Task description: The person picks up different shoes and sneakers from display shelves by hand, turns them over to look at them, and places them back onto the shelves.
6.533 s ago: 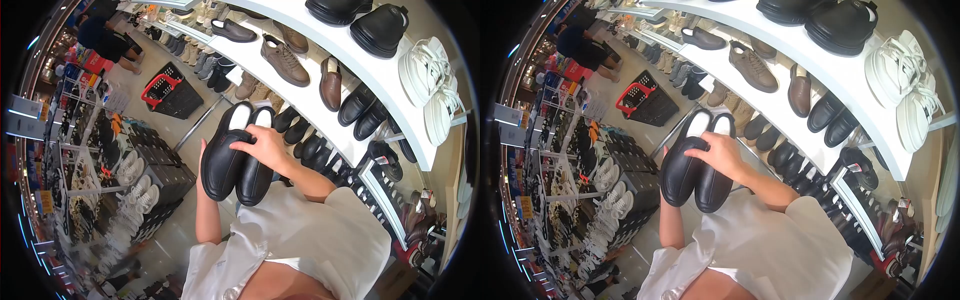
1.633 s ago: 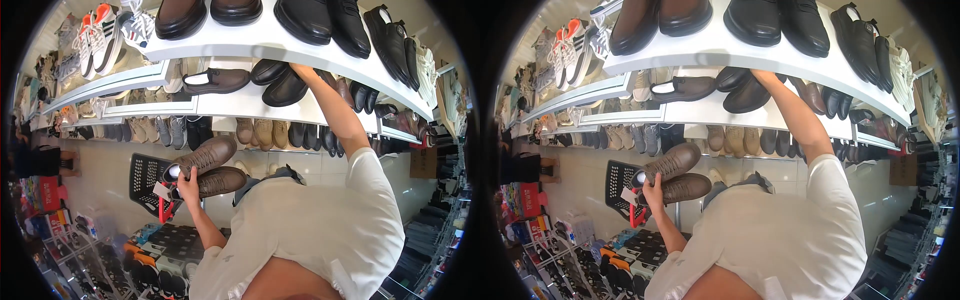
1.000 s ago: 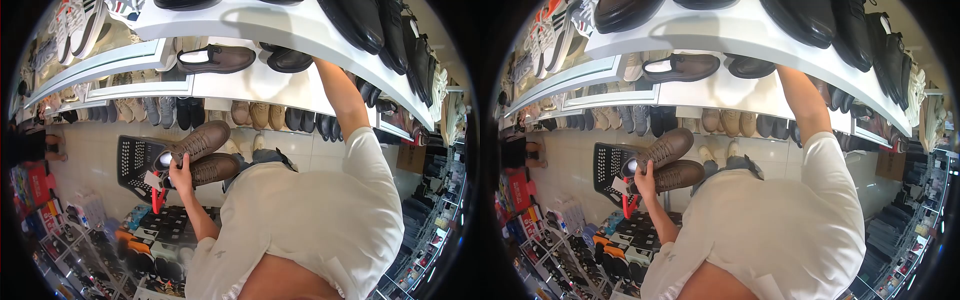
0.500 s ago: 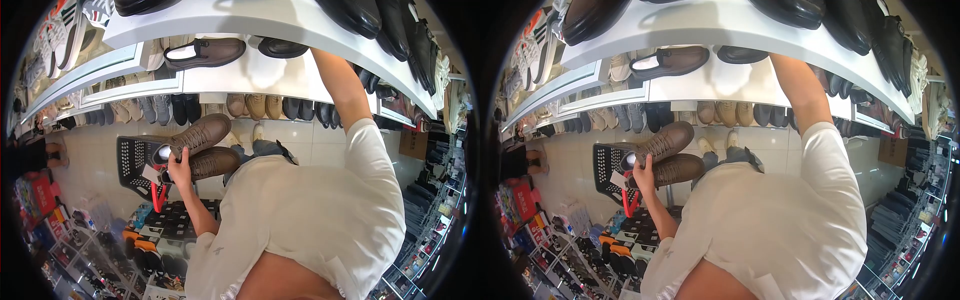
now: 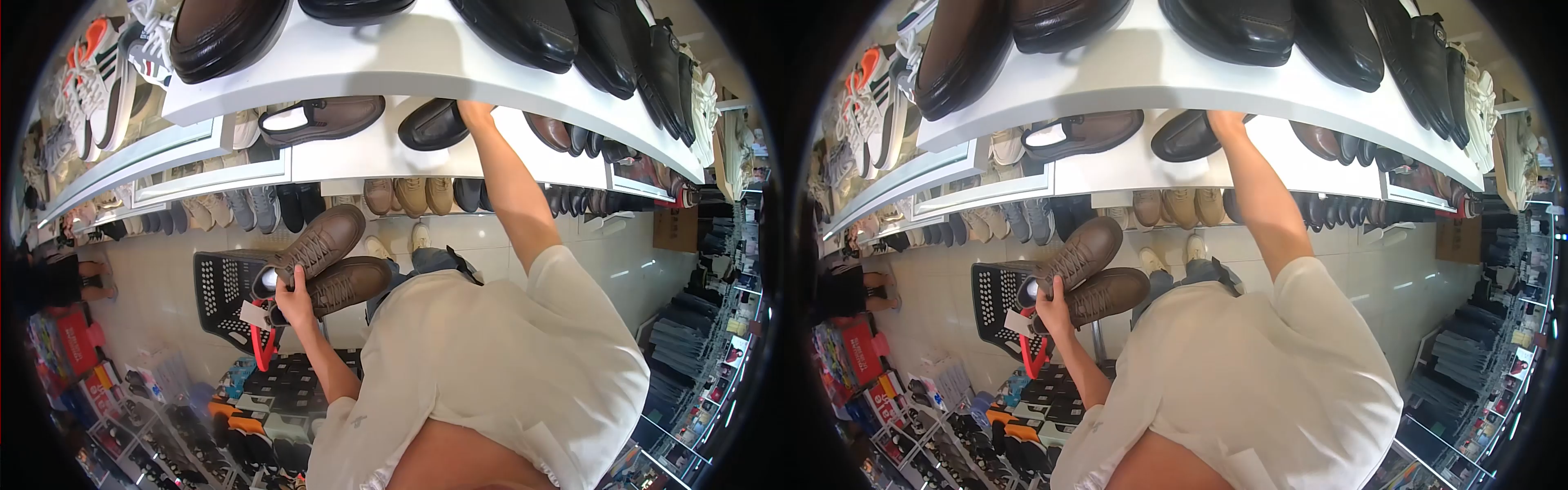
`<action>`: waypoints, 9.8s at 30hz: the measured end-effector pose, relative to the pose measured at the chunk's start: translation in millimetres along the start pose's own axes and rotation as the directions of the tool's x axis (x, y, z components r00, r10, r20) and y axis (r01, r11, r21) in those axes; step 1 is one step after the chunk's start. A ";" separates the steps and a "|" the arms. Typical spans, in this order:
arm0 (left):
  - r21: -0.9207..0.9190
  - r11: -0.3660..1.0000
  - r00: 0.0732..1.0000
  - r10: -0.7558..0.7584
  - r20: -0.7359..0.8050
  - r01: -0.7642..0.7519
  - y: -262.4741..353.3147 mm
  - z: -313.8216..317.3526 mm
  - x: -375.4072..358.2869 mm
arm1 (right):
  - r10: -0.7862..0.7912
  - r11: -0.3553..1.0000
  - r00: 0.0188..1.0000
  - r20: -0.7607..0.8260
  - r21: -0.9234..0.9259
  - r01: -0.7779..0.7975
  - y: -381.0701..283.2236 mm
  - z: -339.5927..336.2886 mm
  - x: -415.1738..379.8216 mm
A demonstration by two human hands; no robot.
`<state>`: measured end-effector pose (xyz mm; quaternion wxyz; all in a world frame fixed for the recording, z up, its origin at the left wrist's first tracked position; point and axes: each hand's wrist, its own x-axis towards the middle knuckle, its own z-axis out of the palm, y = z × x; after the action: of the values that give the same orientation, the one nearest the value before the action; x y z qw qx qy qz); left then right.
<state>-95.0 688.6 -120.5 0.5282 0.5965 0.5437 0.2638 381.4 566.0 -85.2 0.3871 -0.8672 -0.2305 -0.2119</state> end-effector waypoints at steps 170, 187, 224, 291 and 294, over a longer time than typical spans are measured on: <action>0.092 0.940 0.922 0.341 -0.181 -0.330 115.8 867.4 -688.8 | 0.273 0.360 0.827 0.492 0.745 -0.562 902.9 -632.3 320.7; 0.057 0.975 0.934 0.224 -0.277 -0.216 99.2 869.5 -719.3 | 0.096 0.220 0.710 0.697 0.681 -0.698 882.8 -546.6 301.7; 0.117 0.908 0.903 0.415 -0.111 -0.403 127.4 897.9 -708.7 | -0.182 0.969 0.957 0.227 0.204 0.136 754.2 -627.6 110.5; 0.214 0.971 0.984 0.072 0.164 -0.107 34.7 924.5 -861.8 | 0.218 0.918 0.777 0.591 -0.394 0.043 960.2 -720.3 157.1; 0.165 0.984 0.982 0.039 0.186 -0.070 32.0 908.3 -875.2 | 0.252 0.922 0.787 0.563 -0.388 -0.018 953.6 -748.3 159.2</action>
<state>488.4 -430.1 -139.1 0.5150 0.6760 0.4971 0.1750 905.7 -538.4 -88.6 0.1415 -0.9595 -0.2346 0.0653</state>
